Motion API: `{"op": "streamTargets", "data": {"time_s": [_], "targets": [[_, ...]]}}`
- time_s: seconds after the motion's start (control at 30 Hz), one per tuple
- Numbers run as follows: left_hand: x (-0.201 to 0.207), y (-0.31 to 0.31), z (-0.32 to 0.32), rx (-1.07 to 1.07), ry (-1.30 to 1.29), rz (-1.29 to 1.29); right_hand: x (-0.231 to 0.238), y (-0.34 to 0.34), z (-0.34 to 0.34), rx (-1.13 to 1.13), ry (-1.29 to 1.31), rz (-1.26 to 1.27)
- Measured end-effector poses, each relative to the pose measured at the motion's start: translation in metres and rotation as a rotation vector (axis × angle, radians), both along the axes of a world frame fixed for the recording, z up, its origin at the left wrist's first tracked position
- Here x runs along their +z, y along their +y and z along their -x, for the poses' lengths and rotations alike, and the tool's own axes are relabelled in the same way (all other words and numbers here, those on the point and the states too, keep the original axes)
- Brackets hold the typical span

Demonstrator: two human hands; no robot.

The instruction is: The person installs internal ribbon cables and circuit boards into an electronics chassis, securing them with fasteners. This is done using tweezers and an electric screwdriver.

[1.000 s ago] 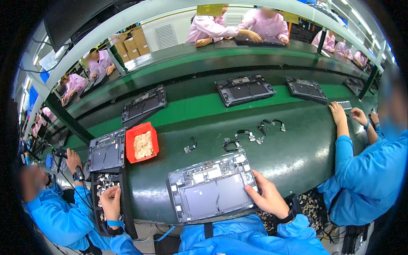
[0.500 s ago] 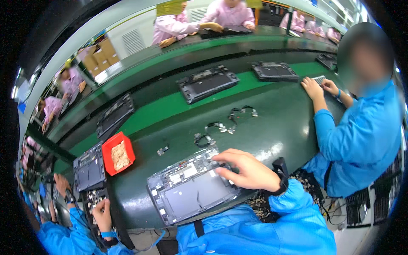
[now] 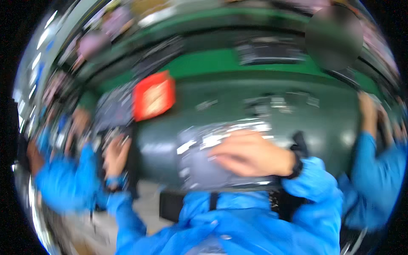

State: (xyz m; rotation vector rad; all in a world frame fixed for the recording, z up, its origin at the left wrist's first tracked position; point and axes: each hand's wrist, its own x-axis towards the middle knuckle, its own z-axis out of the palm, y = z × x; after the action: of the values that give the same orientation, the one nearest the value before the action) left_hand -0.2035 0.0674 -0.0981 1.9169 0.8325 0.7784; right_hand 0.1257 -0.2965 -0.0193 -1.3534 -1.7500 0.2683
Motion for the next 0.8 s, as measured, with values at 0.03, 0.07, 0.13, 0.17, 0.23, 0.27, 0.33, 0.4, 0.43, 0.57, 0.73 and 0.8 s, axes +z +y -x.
{"op": "streamTargets", "data": {"time_s": [0.03, 0.07, 0.13, 0.17, 0.23, 0.27, 0.33, 0.4, 0.43, 0.57, 0.73, 0.8], "targets": [[0.032, -0.026, -0.022, 0.185, 0.387, -0.038, -0.016, 0.003, -0.005, -0.065, -0.097, 0.022], [0.027, -0.029, -0.012, 0.165, 0.245, -0.206, -0.034, 0.003, -0.003, -0.135, -0.023, -0.007], [0.018, -0.021, 0.000, 0.169, 0.236, -0.389, -0.043, -0.002, -0.001, -0.193, -0.017, 0.024], [0.024, -0.024, 0.008, 0.214, 0.327, -0.369, -0.049, -0.002, -0.002, -0.196, -0.049, 0.060], [0.046, -0.038, 0.021, 0.170, 0.410, -0.316, -0.047, -0.006, 0.001, -0.210, 0.060, 0.067], [0.050, -0.040, 0.027, 0.142, 0.467, -0.331, -0.049, -0.007, 0.001, -0.234, 0.110, 0.117], [0.053, -0.044, 0.033, 0.109, 0.517, -0.348, -0.050, -0.003, -0.002, -0.217, 0.100, 0.116], [0.053, -0.044, 0.030, 0.037, 0.574, -0.475, -0.052, -0.001, -0.003, -0.227, 0.095, 0.117], [0.052, -0.039, 0.027, 0.028, 0.566, -0.480, -0.052, -0.001, -0.003, -0.239, 0.091, 0.114], [0.047, -0.023, 0.018, -0.070, 0.643, -0.555, -0.049, 0.003, -0.003, -0.252, 0.083, 0.117], [0.050, -0.022, 0.011, -0.022, 0.683, -0.528, -0.050, 0.004, -0.005, -0.261, 0.090, 0.123], [0.051, -0.024, 0.008, 0.014, 0.686, -0.496, -0.048, 0.003, -0.004, -0.270, 0.105, 0.134]]}}
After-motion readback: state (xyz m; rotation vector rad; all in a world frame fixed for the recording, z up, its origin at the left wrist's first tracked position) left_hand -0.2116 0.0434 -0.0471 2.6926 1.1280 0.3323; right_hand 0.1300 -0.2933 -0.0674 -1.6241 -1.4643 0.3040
